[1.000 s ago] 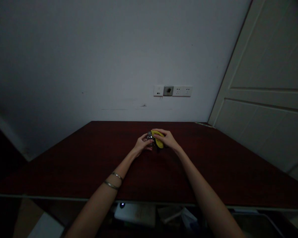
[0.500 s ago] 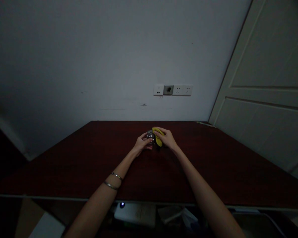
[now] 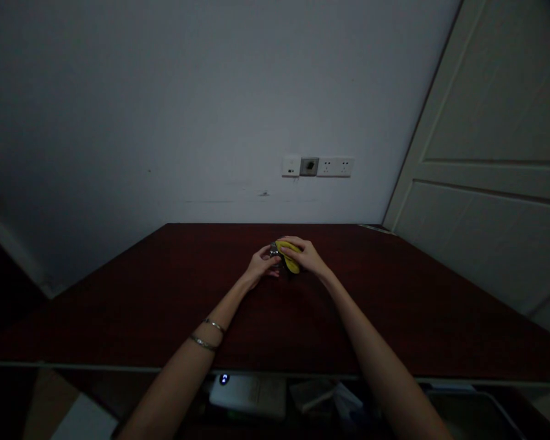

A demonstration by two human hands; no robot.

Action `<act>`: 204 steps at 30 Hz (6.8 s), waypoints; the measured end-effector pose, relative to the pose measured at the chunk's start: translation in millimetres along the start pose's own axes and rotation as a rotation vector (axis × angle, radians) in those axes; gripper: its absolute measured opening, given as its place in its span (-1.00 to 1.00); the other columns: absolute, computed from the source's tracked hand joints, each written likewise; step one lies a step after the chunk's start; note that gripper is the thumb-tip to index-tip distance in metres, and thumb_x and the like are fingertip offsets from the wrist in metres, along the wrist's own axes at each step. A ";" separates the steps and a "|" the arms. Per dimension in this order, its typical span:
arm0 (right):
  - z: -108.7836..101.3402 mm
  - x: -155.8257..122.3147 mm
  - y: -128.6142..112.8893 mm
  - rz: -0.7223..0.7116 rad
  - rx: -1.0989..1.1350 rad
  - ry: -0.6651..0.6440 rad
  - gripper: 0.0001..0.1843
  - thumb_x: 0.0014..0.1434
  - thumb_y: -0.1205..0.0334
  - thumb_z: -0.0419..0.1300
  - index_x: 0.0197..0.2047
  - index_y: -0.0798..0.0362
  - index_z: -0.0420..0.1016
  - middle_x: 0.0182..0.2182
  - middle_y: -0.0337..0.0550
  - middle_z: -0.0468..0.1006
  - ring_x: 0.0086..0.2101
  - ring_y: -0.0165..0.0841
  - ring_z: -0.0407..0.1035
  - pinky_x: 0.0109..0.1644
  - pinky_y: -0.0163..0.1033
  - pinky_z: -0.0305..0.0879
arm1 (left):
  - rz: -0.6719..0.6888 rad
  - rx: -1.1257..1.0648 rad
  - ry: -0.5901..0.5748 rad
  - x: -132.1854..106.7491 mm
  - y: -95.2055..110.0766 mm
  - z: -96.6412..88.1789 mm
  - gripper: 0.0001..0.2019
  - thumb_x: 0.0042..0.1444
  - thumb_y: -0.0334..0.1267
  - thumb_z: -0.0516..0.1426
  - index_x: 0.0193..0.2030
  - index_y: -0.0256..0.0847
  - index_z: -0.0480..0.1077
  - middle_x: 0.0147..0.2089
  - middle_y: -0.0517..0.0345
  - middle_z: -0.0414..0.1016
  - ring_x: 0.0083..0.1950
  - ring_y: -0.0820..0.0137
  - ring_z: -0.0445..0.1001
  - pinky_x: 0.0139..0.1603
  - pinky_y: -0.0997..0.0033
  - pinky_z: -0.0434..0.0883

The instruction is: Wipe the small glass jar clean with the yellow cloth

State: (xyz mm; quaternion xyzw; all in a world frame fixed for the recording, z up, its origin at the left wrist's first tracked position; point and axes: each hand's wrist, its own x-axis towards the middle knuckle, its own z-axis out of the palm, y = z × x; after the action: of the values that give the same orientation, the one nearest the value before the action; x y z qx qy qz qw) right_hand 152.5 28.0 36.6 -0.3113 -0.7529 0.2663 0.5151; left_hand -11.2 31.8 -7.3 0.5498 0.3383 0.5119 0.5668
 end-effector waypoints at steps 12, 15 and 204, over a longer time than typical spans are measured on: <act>-0.2 -0.1 5.7 0.024 -0.022 0.022 -0.68 -0.04 0.11 0.20 -0.18 0.00 0.50 -0.14 -0.11 0.48 -0.10 -0.28 0.33 0.02 -0.13 0.20 | 0.047 0.158 -0.003 3.4 -1.4 1.5 -0.19 -0.35 -0.27 0.32 0.12 -0.27 0.13 -0.27 0.07 0.38 -0.46 0.47 0.40 -0.61 0.45 0.44; -0.1 -1.9 0.6 -0.050 -0.124 -0.044 -0.72 -0.06 0.16 0.23 -0.20 -0.04 0.51 -0.10 -0.12 0.44 -0.09 -0.28 0.32 0.03 -0.13 0.18 | 0.093 0.186 -0.065 3.9 -2.0 1.4 -0.25 -0.33 -0.25 0.32 0.08 -0.26 0.18 -0.24 0.07 0.39 -0.42 0.45 0.40 -0.61 0.49 0.43; -6.8 -1.9 -2.7 -0.084 -0.053 -0.053 -0.72 -0.06 0.28 0.19 -0.21 -0.06 0.51 -0.12 -0.17 0.45 -0.10 -0.32 0.32 0.05 -0.14 0.17 | -0.003 0.234 -0.006 -0.4 0.3 7.0 -0.37 -0.40 -0.28 0.34 -0.08 -0.38 0.33 -0.39 0.09 0.44 -0.48 0.51 0.39 -0.58 0.58 0.35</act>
State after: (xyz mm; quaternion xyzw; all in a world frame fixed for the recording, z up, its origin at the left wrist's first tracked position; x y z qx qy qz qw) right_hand 158.9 25.4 39.6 -0.2858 -0.7856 0.2325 0.4971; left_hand -4.7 29.4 -5.8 0.6131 0.3950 0.4664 0.5006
